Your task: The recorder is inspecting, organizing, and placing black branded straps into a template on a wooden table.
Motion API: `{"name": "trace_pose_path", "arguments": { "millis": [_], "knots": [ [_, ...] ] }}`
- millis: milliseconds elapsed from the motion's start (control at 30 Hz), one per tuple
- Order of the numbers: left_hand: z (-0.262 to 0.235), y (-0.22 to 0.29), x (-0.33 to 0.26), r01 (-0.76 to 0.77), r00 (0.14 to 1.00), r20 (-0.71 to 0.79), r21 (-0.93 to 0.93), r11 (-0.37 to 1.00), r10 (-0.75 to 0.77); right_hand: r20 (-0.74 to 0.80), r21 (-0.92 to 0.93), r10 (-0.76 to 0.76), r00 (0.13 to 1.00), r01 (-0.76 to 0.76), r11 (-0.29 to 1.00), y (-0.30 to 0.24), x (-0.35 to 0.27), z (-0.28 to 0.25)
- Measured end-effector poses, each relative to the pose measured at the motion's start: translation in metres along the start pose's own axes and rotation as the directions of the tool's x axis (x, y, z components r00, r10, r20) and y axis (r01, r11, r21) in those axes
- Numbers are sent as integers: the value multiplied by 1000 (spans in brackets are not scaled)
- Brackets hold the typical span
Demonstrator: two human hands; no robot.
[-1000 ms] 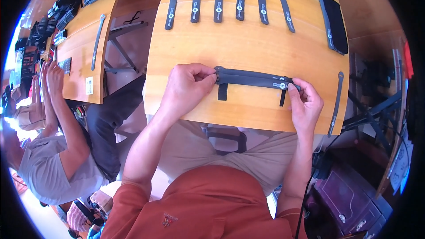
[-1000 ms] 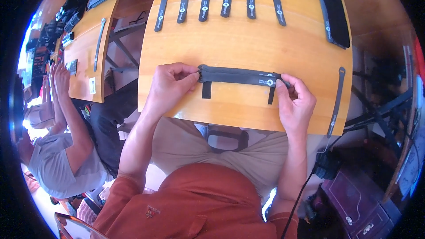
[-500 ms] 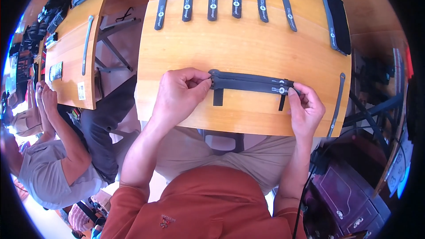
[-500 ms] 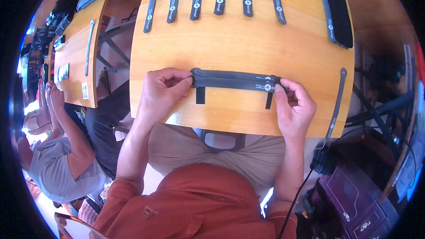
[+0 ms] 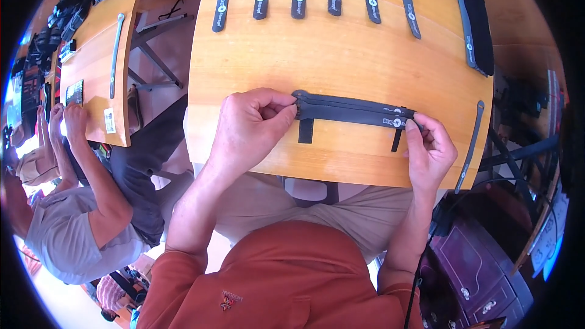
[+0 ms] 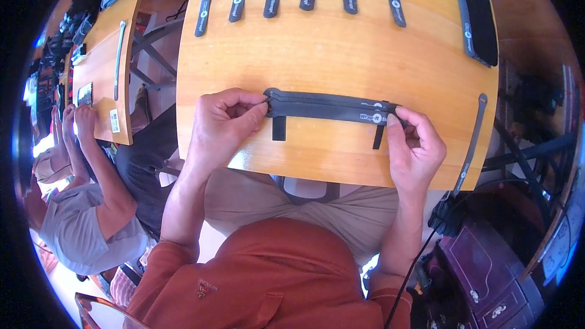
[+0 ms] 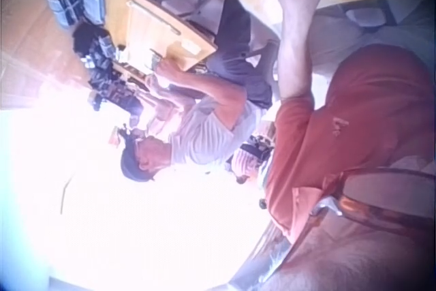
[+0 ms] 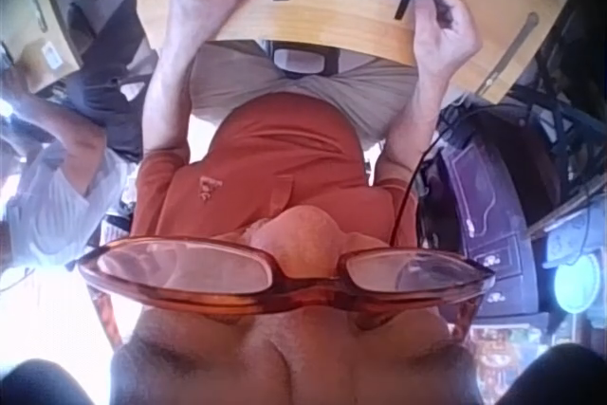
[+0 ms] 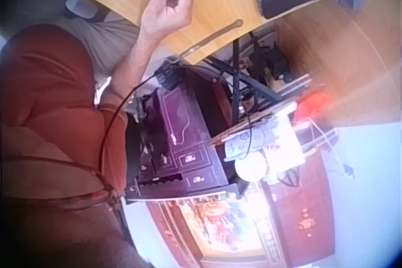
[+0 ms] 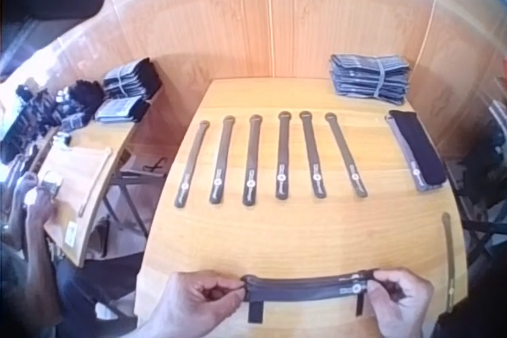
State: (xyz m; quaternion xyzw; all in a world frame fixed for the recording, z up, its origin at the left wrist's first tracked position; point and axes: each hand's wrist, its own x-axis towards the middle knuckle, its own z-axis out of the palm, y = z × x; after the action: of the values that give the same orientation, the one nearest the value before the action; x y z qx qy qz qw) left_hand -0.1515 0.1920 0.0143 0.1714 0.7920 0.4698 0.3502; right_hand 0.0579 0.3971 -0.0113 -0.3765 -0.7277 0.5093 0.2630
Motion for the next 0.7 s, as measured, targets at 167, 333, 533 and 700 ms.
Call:
{"name": "trace_pose_path", "arguments": {
  "millis": [167, 333, 533, 700],
  "knots": [
    [2, 2, 0, -11, 1000, -27, 17, 1000, 11, -4, -11, -9, 1000, 9, 1000, 5, 0, -1],
    [3, 0, -1, 27, 999, -30, 2, 1000, -27, -6, -1, 2, 1000, -2, 1000, 6, -1, -1],
    [3, -2, -1, 17, 999, -39, -8, 1000, -18, -15, 16, -13, 1000, 13, 1000, 7, -2, 1],
    [5, -1, 0, 46, 998, -32, -19, 999, -47, -24, -10, -26, 999, 26, 1000, 6, -1, 1]
  ]
}}
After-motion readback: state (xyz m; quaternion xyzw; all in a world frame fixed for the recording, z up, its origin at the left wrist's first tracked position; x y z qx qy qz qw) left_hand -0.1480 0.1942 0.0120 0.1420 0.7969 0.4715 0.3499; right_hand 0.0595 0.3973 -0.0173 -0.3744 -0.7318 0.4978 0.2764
